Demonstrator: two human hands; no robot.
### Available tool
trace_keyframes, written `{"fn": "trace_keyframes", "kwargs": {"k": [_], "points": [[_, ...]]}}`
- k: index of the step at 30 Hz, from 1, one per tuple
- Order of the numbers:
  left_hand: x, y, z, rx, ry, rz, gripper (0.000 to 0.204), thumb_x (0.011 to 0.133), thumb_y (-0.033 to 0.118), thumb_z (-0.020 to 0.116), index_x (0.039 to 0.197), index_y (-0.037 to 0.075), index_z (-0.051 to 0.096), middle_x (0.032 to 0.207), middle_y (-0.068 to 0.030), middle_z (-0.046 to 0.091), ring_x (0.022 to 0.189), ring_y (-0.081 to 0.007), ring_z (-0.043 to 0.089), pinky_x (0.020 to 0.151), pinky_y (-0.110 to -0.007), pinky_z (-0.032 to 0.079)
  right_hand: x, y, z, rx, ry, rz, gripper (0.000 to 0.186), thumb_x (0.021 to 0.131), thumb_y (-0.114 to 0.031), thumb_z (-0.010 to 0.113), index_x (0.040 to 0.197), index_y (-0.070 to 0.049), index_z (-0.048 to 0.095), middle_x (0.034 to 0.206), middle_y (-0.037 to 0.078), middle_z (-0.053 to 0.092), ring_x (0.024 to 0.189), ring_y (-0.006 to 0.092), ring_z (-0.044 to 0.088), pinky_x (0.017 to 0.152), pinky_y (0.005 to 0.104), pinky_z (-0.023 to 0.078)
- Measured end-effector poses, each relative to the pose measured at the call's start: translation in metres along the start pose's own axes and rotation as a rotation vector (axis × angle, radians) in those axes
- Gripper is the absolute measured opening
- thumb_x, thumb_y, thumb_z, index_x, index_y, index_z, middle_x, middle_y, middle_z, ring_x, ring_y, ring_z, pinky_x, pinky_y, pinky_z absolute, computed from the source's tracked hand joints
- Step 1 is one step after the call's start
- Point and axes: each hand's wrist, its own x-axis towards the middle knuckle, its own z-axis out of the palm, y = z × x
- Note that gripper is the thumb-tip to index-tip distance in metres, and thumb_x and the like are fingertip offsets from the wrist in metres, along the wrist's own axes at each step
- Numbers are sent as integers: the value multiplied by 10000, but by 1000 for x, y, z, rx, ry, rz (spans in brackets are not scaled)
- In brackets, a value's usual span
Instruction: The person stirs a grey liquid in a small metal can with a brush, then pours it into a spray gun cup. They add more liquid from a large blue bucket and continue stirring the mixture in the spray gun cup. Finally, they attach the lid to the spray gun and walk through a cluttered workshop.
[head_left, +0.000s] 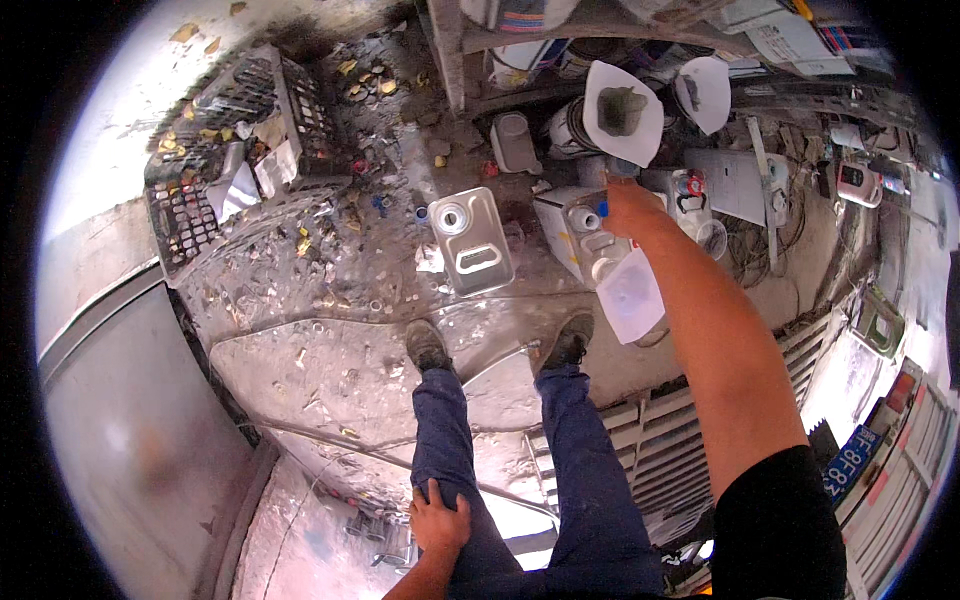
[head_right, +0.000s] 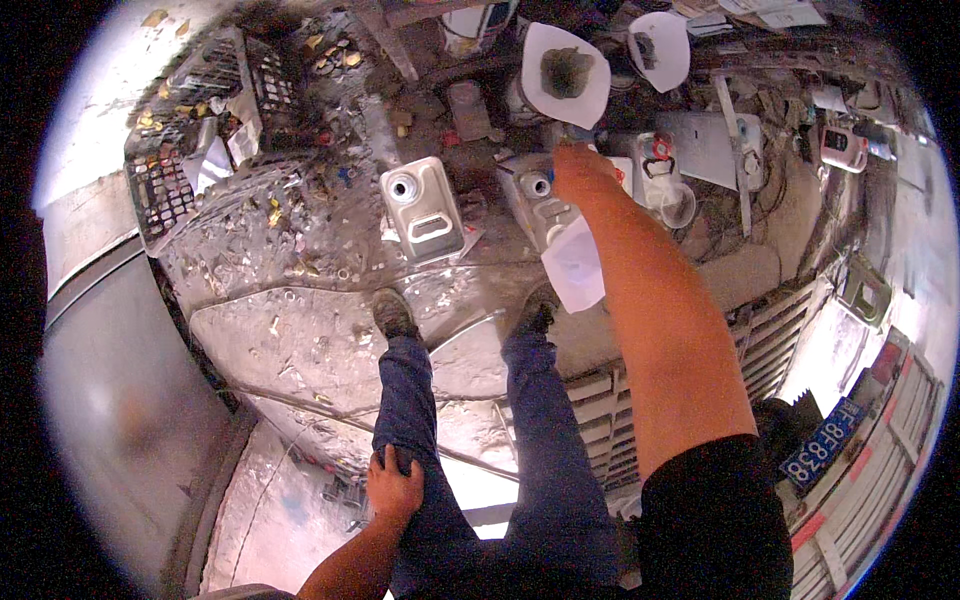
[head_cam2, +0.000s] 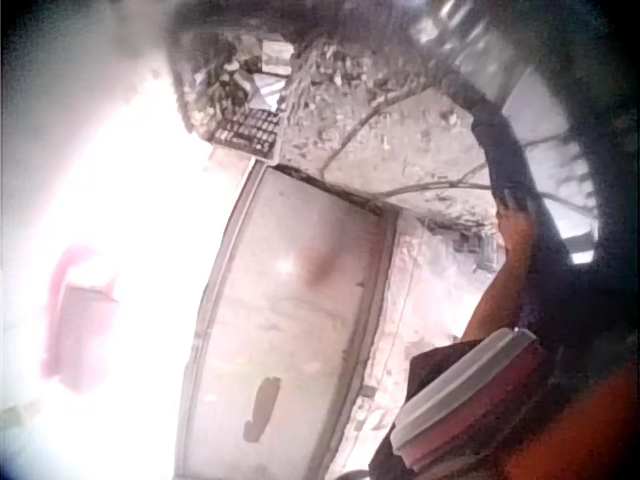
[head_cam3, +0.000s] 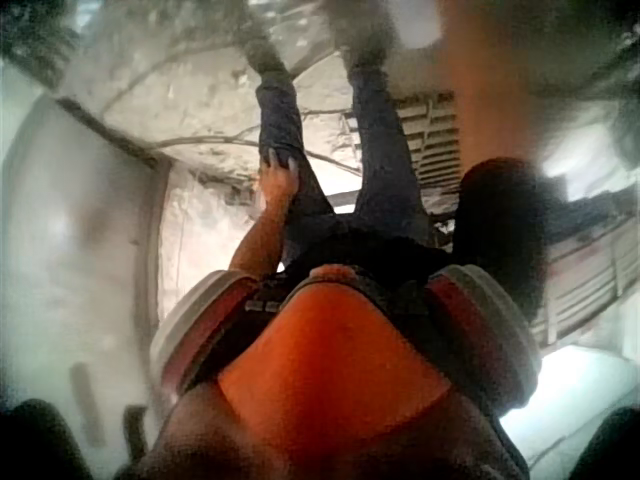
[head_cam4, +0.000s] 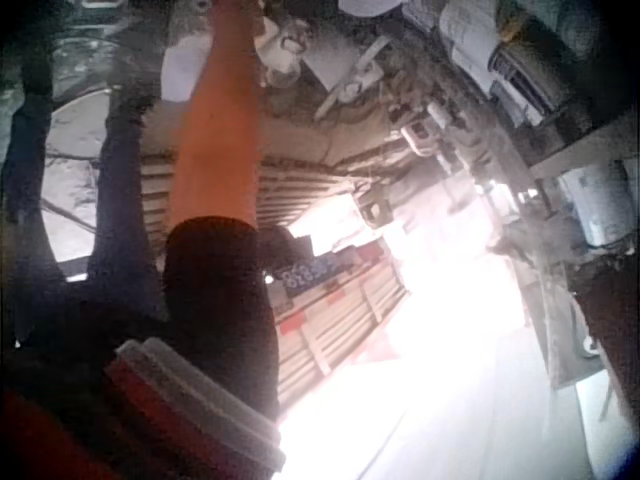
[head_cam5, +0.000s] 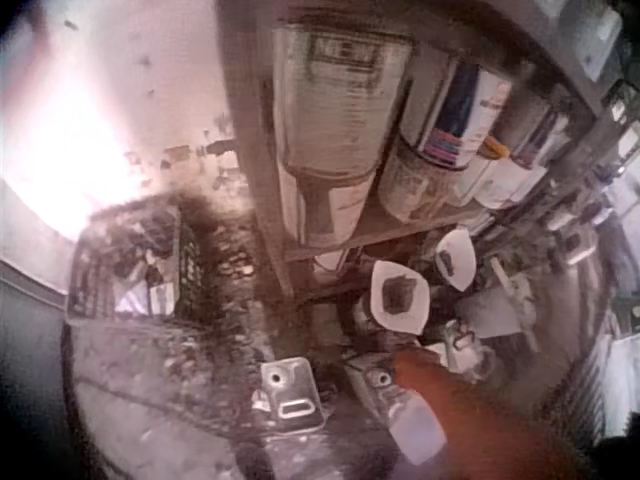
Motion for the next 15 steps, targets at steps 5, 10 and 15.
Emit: {"fn": "trace_keyframes", "kwargs": {"k": [5,10,15], "points": [[5,-10,5,-39,4,20,668,793,442,571,1342,78,459,1374,-254,393,1212,-414,429,992,-484,377,-1,-10,-4,-60,-62,60,458,763,-209,661,1161,-19,536,1106,210,623,1040,352,613,869,450,505],[5,-14,1,-62,-16,5,666,795,441,569,1341,77,456,1375,-255,394,1209,-405,431,995,-478,372,-40,-45,-48,5,52,92,425,777,-262,636,1129,-40,547,1050,198,635,979,373,616,834,456,496],[6,-17,-3,-97,-23,4,666,796,440,569,1344,80,454,1375,-255,396,1214,-404,427,996,-476,370,-64,-126,-42,231,252,-285,410,822,-234,628,1174,-47,535,1108,194,575,1006,367,578,856,430,475]]}}
